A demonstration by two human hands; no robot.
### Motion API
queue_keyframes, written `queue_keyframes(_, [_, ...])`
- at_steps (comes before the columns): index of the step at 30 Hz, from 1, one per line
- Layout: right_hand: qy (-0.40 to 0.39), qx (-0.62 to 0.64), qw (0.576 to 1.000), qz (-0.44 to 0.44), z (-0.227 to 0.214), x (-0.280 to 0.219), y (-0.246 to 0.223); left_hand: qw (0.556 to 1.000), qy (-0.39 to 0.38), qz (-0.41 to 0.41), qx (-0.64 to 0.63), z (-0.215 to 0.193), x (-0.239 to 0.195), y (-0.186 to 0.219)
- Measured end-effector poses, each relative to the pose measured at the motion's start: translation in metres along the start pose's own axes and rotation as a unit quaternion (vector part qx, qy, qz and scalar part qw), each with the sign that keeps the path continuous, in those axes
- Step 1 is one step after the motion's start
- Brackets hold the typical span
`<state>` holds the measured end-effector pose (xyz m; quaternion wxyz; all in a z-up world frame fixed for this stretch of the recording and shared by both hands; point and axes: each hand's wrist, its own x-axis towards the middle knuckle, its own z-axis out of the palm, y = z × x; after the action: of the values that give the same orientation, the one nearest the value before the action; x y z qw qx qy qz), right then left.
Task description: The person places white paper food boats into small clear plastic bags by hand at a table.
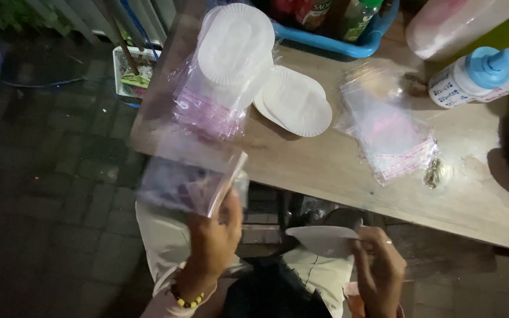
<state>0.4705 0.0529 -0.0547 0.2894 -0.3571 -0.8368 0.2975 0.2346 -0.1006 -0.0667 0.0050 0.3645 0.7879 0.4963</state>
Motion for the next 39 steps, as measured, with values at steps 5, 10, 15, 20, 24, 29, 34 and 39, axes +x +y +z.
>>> queue_keyframes(5, [-0.094, 0.013, 0.995, -0.017, 0.018, -0.001, 0.004, 0.931, 0.083, 0.176, 0.308, -0.042, 0.085, 0.055])
queue_keyframes(10, [-0.081, 0.042, 0.996, 0.018, 0.014, -0.009, 0.008, 0.876, -0.054, 0.156, 0.454, 0.026, 0.122, 0.058])
queue_keyframes(15, [-0.044, 0.111, 0.990, 0.075, 0.008, -0.026, 0.032, 0.848, -0.068, 0.172, 0.497, 0.086, 0.132, 0.025])
queue_keyframes(20, [-0.058, 0.155, 0.980, 0.113, 0.004, -0.028, 0.038, 0.855, -0.222, 0.155, 0.443, 0.095, 0.134, 0.023])
queue_keyframes(24, [-0.055, 0.150, 0.978, 0.132, 0.004, -0.024, 0.037, 0.875, -0.354, 0.085, 0.320, 0.079, 0.136, 0.028])
queue_keyframes(29, [-0.056, 0.141, 0.979, 0.139, 0.004, -0.024, 0.042, 0.944, -0.152, 0.118, 0.268, 0.067, 0.130, -0.005])
queue_keyframes(34, [-0.069, 0.152, 0.975, 0.149, 0.011, -0.023, 0.044, 0.939, -0.150, 0.114, 0.287, 0.069, 0.124, -0.012])
queue_keyframes(39, [-0.061, 0.151, 0.978, 0.130, 0.012, -0.023, 0.047, 0.961, -0.142, 0.105, 0.212, 0.065, 0.127, -0.002])
